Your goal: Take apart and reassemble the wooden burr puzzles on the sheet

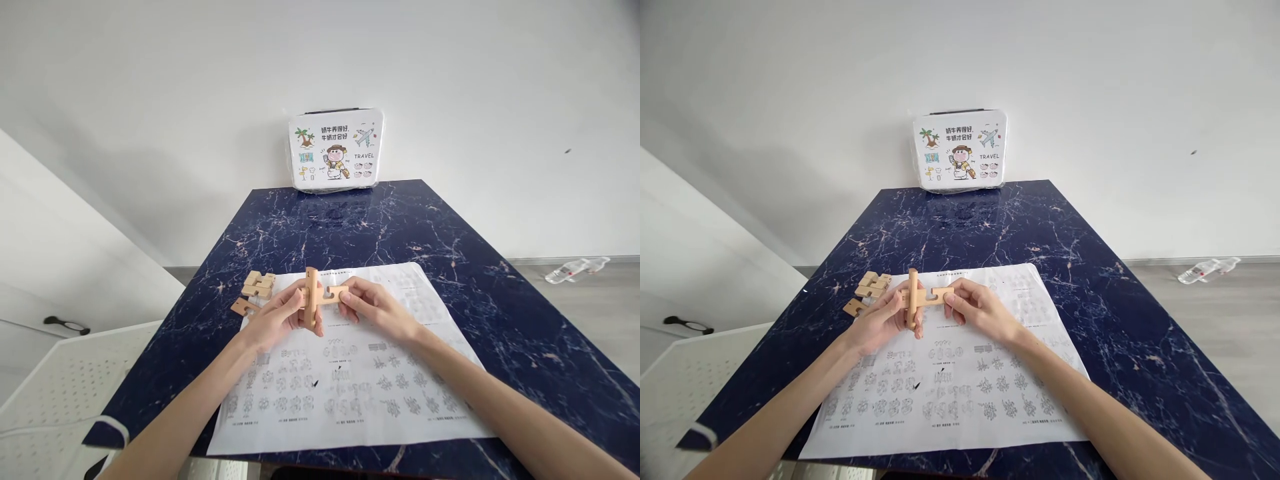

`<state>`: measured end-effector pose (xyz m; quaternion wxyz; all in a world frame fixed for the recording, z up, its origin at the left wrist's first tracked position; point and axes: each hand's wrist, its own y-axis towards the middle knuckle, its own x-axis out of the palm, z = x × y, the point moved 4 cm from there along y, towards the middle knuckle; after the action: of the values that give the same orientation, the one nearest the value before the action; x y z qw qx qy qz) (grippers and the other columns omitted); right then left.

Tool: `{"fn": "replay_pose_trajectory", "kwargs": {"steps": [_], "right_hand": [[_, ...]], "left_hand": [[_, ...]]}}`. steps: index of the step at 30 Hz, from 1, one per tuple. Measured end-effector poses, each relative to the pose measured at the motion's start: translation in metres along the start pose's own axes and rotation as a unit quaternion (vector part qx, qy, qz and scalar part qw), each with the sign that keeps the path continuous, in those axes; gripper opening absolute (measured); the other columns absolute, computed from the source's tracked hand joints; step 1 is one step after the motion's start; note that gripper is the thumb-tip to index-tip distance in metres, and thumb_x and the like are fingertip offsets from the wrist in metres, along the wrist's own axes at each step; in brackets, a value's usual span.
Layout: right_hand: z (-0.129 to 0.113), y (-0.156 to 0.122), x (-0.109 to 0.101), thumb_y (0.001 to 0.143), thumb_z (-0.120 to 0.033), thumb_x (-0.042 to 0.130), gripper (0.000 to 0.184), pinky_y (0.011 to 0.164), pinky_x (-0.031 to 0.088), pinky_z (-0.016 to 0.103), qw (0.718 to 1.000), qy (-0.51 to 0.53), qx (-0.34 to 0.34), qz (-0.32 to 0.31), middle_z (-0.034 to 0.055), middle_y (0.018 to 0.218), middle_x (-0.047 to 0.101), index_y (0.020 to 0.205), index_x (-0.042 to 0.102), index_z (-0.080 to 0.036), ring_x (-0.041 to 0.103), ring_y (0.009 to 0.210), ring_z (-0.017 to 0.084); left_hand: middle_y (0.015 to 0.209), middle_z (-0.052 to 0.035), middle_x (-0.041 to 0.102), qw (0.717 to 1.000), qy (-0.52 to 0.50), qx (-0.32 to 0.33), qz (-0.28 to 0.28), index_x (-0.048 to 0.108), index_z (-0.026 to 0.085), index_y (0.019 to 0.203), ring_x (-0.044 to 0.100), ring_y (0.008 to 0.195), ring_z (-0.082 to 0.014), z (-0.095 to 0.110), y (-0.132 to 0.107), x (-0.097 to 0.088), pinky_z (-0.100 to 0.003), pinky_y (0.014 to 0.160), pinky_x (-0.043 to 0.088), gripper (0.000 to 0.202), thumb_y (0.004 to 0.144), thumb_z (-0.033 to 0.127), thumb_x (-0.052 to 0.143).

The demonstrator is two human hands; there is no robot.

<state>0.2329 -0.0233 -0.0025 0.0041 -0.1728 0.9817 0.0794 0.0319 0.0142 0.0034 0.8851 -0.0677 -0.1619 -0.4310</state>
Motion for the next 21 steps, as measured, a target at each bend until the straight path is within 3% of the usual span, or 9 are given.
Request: {"fn": "replay_pose_trajectory", "kwargs": {"steps": [6,17,21], "right_hand": [[0.002,-0.001,-0.001,0.104,-0.056,0.061,0.033,0.063,0.041,0.033,1.000,0.012,-0.005,0.023,0.0007,0.080,0.066,0.099,0.060,-0.023,0.052,0.063,0.015],[-0.011,-0.003,0.013,0.105,-0.051,0.063,0.030,0.061,0.038,0.032,0.997,0.069,-0.042,0.007,0.0010,0.079,0.068,0.099,0.060,-0.022,0.051,0.062,0.013],[-0.006,-0.004,0.003,0.104,-0.054,0.062,0.033,0.061,0.039,0.032,0.997,0.047,-0.026,0.062,0.0009,0.079,0.067,0.095,0.059,-0.022,0.050,0.060,0.013]], "left_hand": [[0.068,0.0014,0.068,0.996,-0.030,0.003,0.087,0.069,0.021,0.120,0.066,0.057,-0.0133,-0.001,0.000,-0.006,-0.027,0.063,0.057,0.042,0.095,0.053,0.078],[0.058,0.0059,0.060,0.987,-0.073,0.023,0.145,0.073,0.024,0.109,0.057,0.046,-0.0094,0.007,-0.021,0.009,-0.019,0.049,0.049,0.043,0.083,0.056,0.088],[0.061,0.0092,0.053,0.965,-0.038,0.078,0.249,0.070,0.028,0.106,0.048,0.044,-0.0062,0.031,-0.046,-0.005,-0.017,0.048,0.044,0.042,0.082,0.059,0.087]]}}
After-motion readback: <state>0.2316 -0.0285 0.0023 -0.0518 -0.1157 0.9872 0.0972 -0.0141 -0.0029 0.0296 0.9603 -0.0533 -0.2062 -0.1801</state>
